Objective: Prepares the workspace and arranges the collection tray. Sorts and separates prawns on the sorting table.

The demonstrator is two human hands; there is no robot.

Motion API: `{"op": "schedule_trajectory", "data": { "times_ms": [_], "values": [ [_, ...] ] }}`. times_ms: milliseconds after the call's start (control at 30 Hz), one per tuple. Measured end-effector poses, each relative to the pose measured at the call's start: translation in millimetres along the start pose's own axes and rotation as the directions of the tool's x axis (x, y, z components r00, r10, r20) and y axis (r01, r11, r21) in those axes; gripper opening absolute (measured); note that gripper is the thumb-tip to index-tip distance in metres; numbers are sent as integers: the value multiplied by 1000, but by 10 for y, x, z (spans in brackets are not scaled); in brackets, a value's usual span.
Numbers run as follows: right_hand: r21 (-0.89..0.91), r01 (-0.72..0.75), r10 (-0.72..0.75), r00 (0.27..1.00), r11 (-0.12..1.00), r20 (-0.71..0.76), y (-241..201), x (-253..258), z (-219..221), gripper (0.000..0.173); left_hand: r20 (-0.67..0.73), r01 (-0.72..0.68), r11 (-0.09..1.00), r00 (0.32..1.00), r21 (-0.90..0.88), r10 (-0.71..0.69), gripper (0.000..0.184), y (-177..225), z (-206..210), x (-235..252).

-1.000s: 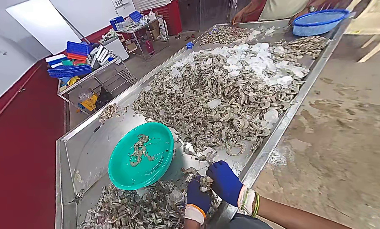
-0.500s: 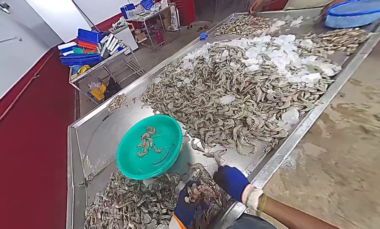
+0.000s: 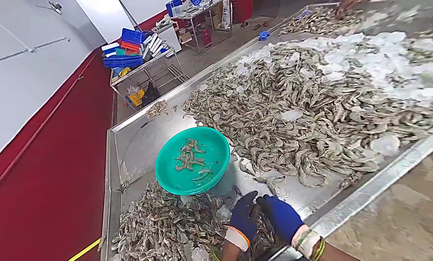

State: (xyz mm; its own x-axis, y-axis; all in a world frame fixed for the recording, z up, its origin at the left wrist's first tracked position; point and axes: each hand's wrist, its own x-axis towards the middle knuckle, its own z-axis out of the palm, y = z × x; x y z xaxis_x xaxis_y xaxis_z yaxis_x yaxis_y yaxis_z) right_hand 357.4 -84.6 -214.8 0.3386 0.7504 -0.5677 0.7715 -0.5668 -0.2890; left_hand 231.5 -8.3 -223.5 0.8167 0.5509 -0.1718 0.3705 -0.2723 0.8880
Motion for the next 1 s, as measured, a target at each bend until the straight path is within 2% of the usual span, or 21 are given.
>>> {"op": "schedule_trajectory", "data": {
  "times_ms": [67, 100, 167, 200, 267, 367, 433, 500, 533, 600, 633, 700, 767, 833, 867, 900, 1000],
  "values": [
    [-5, 0, 0, 999, 1000, -37, -44, -164, 3, 33, 71, 131, 989, 988, 71, -136, 43, 134, 115, -37],
    [-18, -2, 0, 996, 1000, -85, -43, -197, 44, 32, 81, 234, 957, 965, 172, -251, 42, 245, 144, -45],
    [-70, 30, -41, 985, 997, -168, -1, -213, 140, 29, 112, 398, 832, 875, 387, -470, 45, 431, 188, -48],
    [-99, 57, -77, 976, 993, -206, 43, -214, 169, 27, 135, 422, 795, 843, 435, -521, 47, 479, 209, -47],
    [-139, 101, -134, 960, 985, -248, 126, -227, 203, 22, 214, 396, 817, 831, 419, -513, 49, 477, 212, -66],
    [-131, 69, -96, 973, 989, -210, 333, -252, 106, 13, 295, 355, 885, 848, 301, -440, 53, 377, 97, -155],
    [-126, -34, 14, 988, 991, -153, 627, -179, -75, 16, 254, 334, 923, 891, 192, -375, 50, 245, -39, -235],
    [-69, -112, 106, 990, 991, -94, 783, -106, -297, 29, 231, 283, 955, 927, 85, -295, 46, 148, -152, -276],
    [-19, -146, 144, 985, 989, -96, 757, -46, -385, 38, 227, 246, 967, 940, 68, -255, 43, 118, -170, -269],
    [112, -206, 220, 967, 972, -126, 559, 170, -438, 53, 148, 124, 991, 980, 50, -131, 22, 69, -118, -234],
    [165, -216, 239, 962, 962, -132, 431, 298, -374, 50, 77, 65, 997, 995, 38, -68, 15, 67, -72, -230],
    [197, -209, 230, 969, 958, -91, 146, 426, -181, 32, -60, 66, 993, 996, 95, -60, 10, 104, 5, -217],
    [141, -157, 152, 987, 977, 45, -100, 266, -81, 34, -132, 60, 962, 991, 268, -25, 32, 67, 37, -187],
    [134, -122, 103, 985, 983, 141, -219, 29, -79, 35, -93, -21, 914, 994, 406, 64, 62, -63, 66, -131],
    [116, -93, 77, 988, 989, 133, -227, -53, -92, 32, -76, -22, 911, 995, 412, 59, 70, -77, 92, -119],
    [91, -48, 38, 994, 995, 101, -225, -119, -112, 31, -74, 25, 923, 997, 385, 4, 70, -42, 118, -125],
    [-34, 64, -65, 998, 997, -21, -188, -235, -169, 29, -106, 293, 914, 956, 279, -274, 51, 245, 146, -160]
  ]
}}
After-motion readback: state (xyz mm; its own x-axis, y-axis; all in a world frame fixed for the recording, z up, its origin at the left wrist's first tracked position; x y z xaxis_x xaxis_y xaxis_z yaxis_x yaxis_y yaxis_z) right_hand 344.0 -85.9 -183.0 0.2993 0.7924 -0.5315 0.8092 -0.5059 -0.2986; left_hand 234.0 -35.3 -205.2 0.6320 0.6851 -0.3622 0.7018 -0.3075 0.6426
